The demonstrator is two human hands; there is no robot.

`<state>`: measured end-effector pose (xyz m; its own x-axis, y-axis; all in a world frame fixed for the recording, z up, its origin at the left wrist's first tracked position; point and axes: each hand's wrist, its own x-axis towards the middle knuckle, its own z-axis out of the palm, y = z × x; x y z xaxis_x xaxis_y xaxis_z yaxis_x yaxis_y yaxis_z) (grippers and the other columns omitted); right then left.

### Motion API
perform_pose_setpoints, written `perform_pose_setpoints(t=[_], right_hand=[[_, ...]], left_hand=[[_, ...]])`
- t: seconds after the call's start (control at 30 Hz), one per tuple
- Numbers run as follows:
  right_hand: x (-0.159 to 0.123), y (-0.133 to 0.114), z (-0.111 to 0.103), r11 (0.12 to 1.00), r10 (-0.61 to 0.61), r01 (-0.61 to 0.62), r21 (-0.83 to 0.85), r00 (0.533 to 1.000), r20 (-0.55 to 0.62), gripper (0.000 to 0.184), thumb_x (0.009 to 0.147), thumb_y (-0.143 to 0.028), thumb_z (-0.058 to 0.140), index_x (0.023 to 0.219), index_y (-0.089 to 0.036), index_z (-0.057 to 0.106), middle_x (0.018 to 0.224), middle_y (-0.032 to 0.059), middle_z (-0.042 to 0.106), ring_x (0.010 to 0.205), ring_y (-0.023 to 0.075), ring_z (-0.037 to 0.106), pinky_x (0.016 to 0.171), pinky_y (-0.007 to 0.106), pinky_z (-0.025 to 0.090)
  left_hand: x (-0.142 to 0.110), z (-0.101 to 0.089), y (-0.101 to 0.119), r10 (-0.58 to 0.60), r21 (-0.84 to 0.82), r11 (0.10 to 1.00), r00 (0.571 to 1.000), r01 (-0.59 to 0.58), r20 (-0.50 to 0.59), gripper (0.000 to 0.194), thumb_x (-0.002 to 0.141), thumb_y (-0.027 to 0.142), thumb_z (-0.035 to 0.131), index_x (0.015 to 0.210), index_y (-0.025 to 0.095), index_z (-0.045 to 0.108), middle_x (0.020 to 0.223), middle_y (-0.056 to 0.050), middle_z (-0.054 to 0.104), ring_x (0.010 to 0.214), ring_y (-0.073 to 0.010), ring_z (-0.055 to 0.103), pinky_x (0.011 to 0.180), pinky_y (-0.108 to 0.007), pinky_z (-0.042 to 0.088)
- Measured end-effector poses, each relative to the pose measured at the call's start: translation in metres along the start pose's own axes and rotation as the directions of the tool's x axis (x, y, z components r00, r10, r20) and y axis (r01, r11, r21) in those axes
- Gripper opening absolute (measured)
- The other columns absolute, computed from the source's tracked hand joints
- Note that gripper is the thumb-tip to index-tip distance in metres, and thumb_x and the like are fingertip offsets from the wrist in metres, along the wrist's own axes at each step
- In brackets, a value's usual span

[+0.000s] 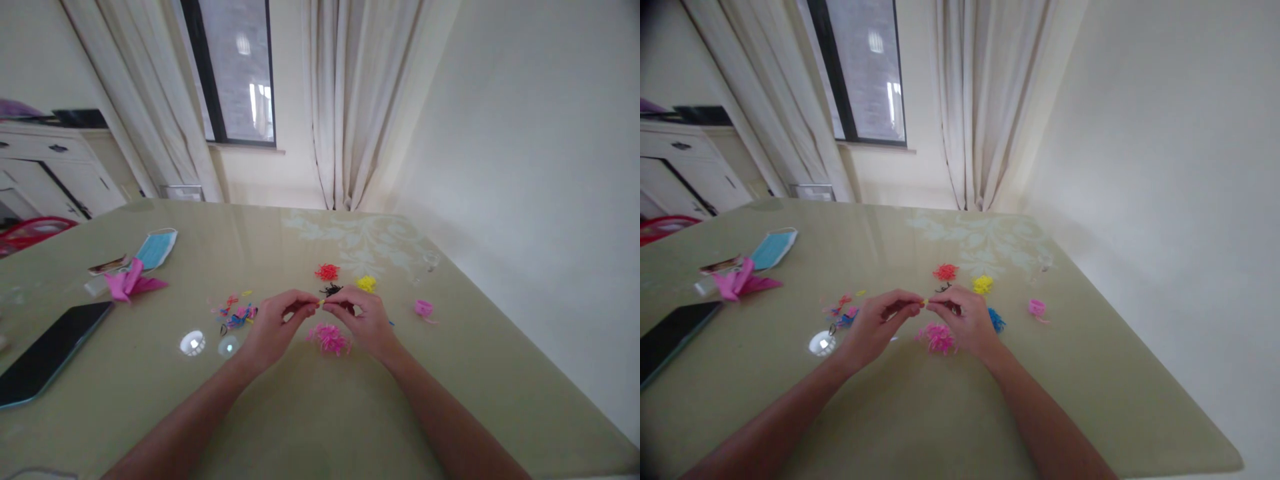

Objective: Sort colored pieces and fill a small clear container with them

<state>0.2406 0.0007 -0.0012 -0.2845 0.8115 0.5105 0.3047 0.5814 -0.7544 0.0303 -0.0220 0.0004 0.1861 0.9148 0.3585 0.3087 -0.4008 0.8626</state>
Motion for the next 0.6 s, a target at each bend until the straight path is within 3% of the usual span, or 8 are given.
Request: perform_pose_setpoints(t=[0.3,0.6], right_hand=[[0.002,-0.004,-0.006,1.0,-0.014,0.014,0.018,0.999,0.047,0.027,0.096,-0.047,0.072,0.091,-0.023,0.082,0.075,0.0035,0.071,0.062,0.0145,0.057,0.06,0.028,0.045],[0.003,-0.012,-0.009,0.991,-0.123,0.124,0.045,0.992,-0.022,0.013,0.094,-0.033,0.076,0.092,-0.021,0.081,0.074,0.0023,0.07,0.061,0.0127,0.055,0.058,0.026,0.045]], left_hand=[[-0.003,0.0,0.001,0.044,0.059,0.997,0.999,-0.045,0.003,0.011,0.095,0.03,0.07,0.098,0.023,0.078,0.093,-0.003,0.08,0.084,-0.0174,0.074,0.081,-0.027,0.058],[-0.002,-0.003,0.001,0.141,-0.004,0.99,0.987,-0.141,-0.073,0.007,0.095,0.026,0.073,0.098,0.022,0.077,0.09,-0.002,0.077,0.084,-0.0156,0.071,0.079,-0.026,0.056]])
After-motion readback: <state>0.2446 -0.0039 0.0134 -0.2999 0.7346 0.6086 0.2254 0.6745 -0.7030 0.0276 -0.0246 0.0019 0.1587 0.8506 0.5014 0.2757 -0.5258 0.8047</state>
